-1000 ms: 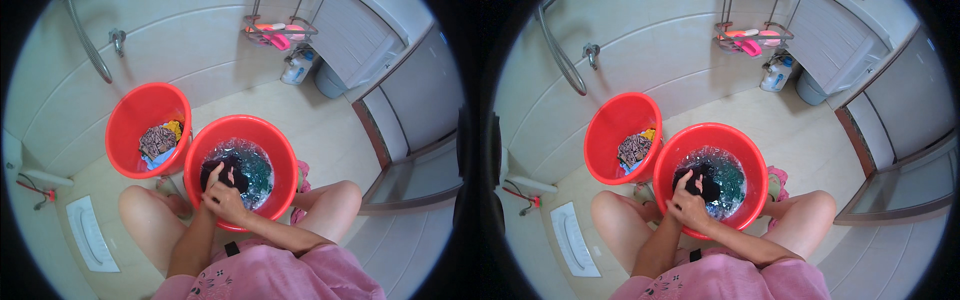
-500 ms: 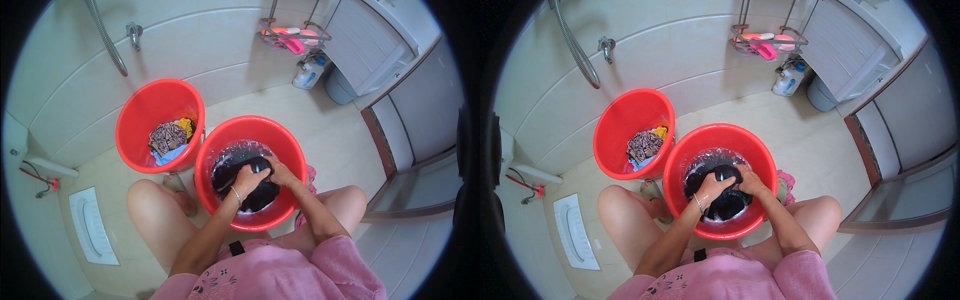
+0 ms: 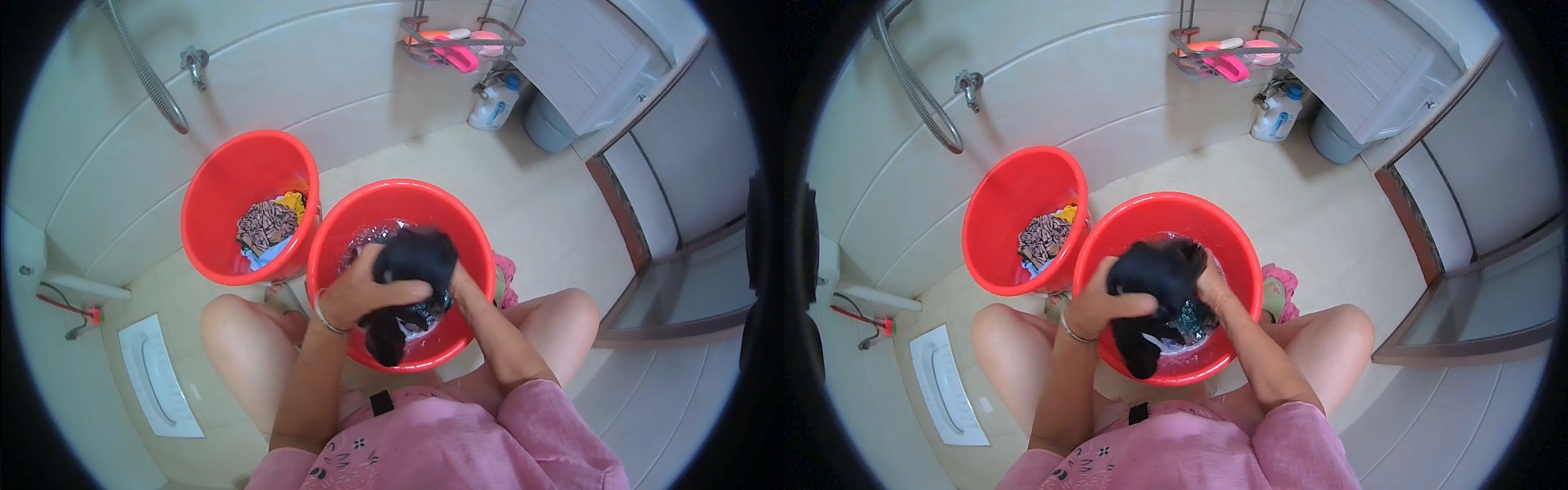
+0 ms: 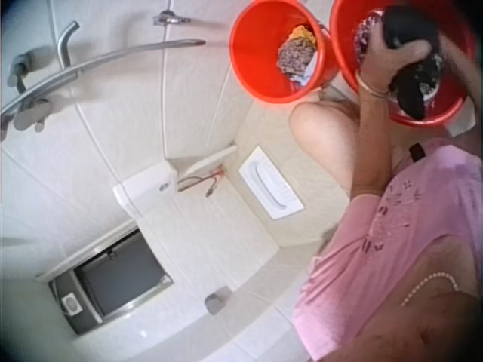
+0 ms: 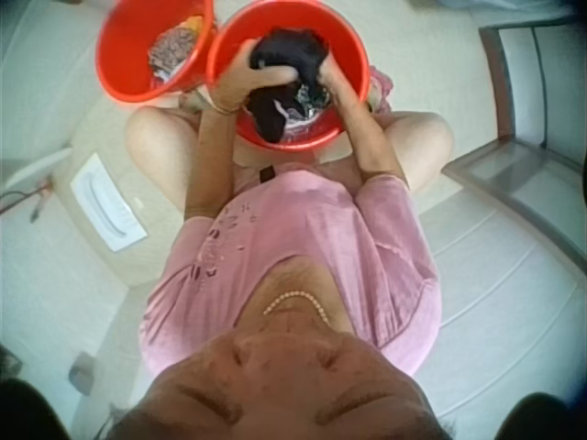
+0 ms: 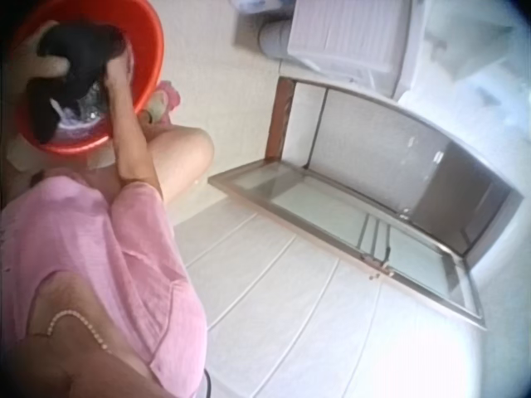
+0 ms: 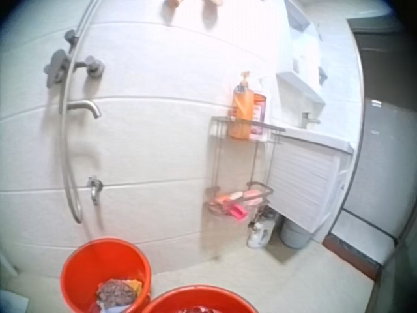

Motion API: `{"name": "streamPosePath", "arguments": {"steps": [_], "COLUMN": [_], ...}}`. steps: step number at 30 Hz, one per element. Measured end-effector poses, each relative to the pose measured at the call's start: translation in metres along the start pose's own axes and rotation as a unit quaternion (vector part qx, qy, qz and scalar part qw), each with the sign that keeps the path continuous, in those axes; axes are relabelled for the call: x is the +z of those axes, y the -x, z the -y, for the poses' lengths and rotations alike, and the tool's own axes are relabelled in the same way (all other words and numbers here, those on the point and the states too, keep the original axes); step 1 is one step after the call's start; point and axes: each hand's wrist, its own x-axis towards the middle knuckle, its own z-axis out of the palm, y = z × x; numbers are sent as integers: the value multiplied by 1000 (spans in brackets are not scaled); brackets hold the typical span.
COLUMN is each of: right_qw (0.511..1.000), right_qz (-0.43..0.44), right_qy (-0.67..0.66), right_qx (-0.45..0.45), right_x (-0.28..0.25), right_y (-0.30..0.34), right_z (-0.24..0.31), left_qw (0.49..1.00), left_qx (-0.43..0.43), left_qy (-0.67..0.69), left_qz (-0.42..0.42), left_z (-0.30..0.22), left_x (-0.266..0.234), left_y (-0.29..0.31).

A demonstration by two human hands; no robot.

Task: The person sits on the bathroom floor and hand-washes several pieces of clothing in a red bucket filled with soapy water. They scrub and rinse each item individually, then transfer the washed clothes into a second red bucket.

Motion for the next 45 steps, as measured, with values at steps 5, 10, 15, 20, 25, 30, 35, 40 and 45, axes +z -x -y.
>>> {"name": "streamPosePath", "arguments": {"steps": [5, 10, 15, 20, 25, 30, 35, 40, 45], "right_qw": [968, 957, 701, 625, 571, 753, 959, 985, 872], "right_qz": [-59, 4, 7, 142, 160, -6, -126, 86, 182], "right_qy": [-237, 250, 712, 752, 796, 653, 20, 105, 435], "right_qx": [-62, -146, 39, 151, 119, 82, 254, 102, -133], "right_x": [-24, -23, -12, -25, -34, -48, -16, 54, 111], "right_y": [-6, -19, -46, -37, -29, -43, -32, 32, 66], "right_z": [43, 60, -34, -124, -163, -152, -74, 3, 7], "left_qw": [996, 992, 837, 821, 826, 913, 905, 902, 873], "left_qx": [47, -51, -51, -289, -299, -233, -244, -128, -89], "left_qy": [68, -43, -465, -477, -452, -188, 134, 394, 464], "left_qz": [-28, -107, -284, -127, -154, -278, -322, -121, -121], "left_z": [11, 80, 164, 192, 200, 210, 209, 211, 227], "left_x": [-53, -103, -112, -98, -104, -118, -109, -121, -126], "left_y": [-7, -46, -67, -74, -82, -88, -89, -90, -84]}}
